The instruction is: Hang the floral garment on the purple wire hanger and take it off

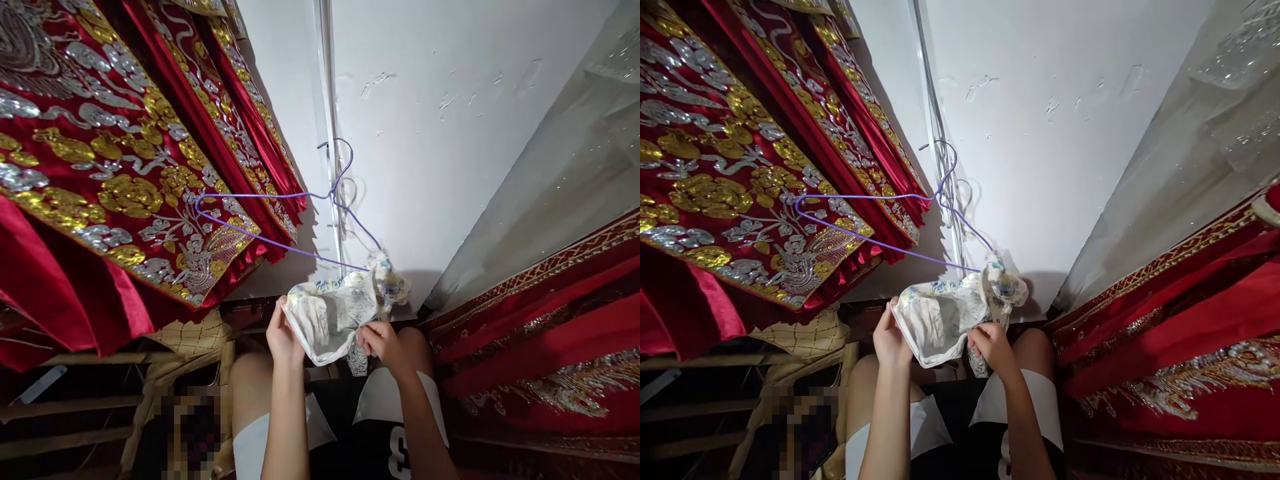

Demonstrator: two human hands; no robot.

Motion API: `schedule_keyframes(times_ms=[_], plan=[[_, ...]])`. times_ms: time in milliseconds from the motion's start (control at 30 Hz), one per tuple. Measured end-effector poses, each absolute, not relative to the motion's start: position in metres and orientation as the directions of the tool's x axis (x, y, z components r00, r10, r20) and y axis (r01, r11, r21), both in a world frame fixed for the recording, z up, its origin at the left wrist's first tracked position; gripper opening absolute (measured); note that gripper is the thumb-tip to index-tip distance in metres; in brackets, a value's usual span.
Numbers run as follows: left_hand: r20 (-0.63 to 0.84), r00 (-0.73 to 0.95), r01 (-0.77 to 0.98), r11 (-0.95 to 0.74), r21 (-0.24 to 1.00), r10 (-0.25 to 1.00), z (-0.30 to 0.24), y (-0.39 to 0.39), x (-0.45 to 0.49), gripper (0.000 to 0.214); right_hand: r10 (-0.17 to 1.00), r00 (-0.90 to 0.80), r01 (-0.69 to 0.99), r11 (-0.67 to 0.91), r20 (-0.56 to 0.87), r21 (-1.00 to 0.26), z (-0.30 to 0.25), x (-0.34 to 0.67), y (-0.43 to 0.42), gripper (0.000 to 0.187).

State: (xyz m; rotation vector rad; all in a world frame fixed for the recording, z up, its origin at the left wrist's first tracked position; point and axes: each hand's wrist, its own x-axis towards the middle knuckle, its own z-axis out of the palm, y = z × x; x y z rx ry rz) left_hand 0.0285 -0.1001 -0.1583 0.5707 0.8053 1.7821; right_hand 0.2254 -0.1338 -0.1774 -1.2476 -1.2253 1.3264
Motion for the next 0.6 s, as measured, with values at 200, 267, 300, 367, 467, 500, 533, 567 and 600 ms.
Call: schedule_keyframes(times_ms=[200,267,300,367,467,500,533,567,600], plan=[[0.308,0.089,-0.344,-0.261,0.902,0.947,-0.11,-0.146,0.091,0.03,1.0,-0.005,-0.194,-0.006,-0.005,-0.981,-0.164,0.217,-0.134,0.075],[0.38,0.297,-0.115,-0.362,0.925,0.876,-0.1,-0.162,0.102,0.025,0.998,0.05,-0.261,-0.015,-0.029,-0.965,-0.151,0.22,-0.13,0.079],[0.389,0.369,-0.03,-0.408,0.913,0.844,-0.096,-0.167,0.103,0.02,0.996,0.086,-0.269,-0.016,-0.04,-0.963,-0.143,0.222,-0.128,0.078],[0.409,0.39,0.055,-0.464,0.884,0.825,-0.089,-0.169,0.095,0.012,0.993,0.095,-0.293,-0.032,-0.062,-0.956,-0.129,0.226,-0.122,0.074],[0.498,0.192,0.09,-0.52,0.849,0.846,-0.08,-0.151,0.072,0.034,0.991,-0.082,-0.358,-0.127,-0.104,-0.925,-0.108,0.226,-0.116,0.063],[0.519,0.146,0.094,-0.535,0.84,0.842,-0.077,-0.141,0.065,0.041,0.977,-0.173,-0.36,-0.18,-0.124,-0.915,-0.1,0.225,-0.115,0.056],[0.528,0.143,0.098,-0.543,0.834,0.837,-0.075,-0.131,0.059,0.045,0.952,-0.266,-0.339,-0.241,-0.153,-0.909,-0.091,0.225,-0.115,0.048],[0.521,0.191,0.104,-0.545,0.832,0.832,-0.075,-0.121,0.054,0.048,0.911,-0.368,-0.284,-0.302,-0.187,-0.91,-0.082,0.225,-0.114,0.039],[0.498,0.269,0.114,-0.541,0.833,0.824,-0.075,-0.113,0.051,0.053,0.859,-0.464,-0.195,-0.338,-0.217,-0.921,-0.072,0.227,-0.114,0.032]])
